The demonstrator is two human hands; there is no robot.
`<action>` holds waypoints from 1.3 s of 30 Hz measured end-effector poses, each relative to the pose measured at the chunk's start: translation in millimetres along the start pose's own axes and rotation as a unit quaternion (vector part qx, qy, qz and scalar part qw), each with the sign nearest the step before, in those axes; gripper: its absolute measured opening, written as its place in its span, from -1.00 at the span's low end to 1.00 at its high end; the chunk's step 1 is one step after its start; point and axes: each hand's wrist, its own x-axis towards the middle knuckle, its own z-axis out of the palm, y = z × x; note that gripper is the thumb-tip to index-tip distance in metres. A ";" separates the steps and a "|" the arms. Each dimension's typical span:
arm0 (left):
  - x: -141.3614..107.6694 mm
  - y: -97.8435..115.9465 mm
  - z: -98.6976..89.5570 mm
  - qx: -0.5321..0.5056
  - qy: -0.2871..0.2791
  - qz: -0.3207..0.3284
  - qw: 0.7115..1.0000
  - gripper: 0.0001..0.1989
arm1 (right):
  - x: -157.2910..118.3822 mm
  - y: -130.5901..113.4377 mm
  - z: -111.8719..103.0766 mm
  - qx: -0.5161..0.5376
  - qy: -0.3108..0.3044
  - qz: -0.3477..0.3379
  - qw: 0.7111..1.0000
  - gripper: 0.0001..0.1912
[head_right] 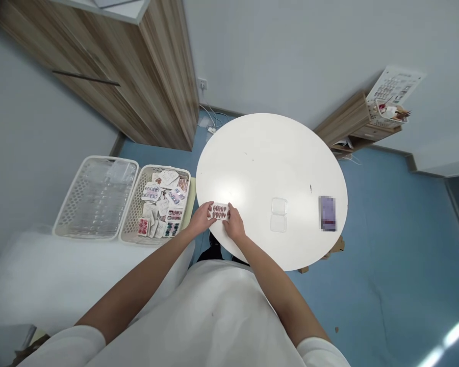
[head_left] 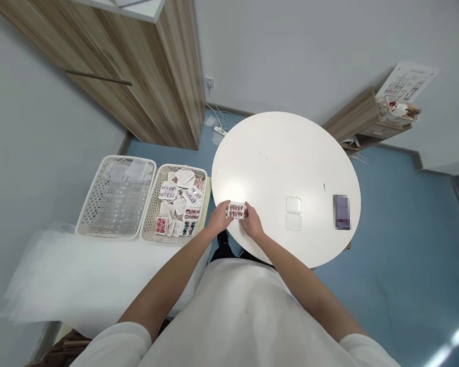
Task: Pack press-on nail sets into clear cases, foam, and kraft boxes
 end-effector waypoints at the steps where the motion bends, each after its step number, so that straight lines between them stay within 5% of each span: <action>1: -1.8 3.3 1.3 -0.010 -0.005 0.010 1.000 -0.39 | -4.2 2.7 -4.0 0.011 0.008 0.000 1.000 -0.33; 8: -17.3 39.4 22.4 -0.018 -0.079 0.092 0.992 -0.41 | -46.8 40.1 -41.7 0.063 0.001 0.006 0.998 -0.36; 21: 8.3 139.1 132.7 0.119 -0.107 0.131 0.978 -0.44 | -77.5 165.2 -150.8 -0.036 -0.016 -0.024 0.999 -0.37; 33: 28.5 159.6 161.2 0.158 -0.105 0.005 0.982 -0.46 | -44.0 184.8 -163.3 -0.109 -0.067 -0.044 0.991 -0.40; 39: 22.5 152.8 171.9 0.140 -0.085 0.002 0.986 -0.41 | -40.6 192.0 -158.1 -0.108 -0.073 -0.045 0.990 -0.36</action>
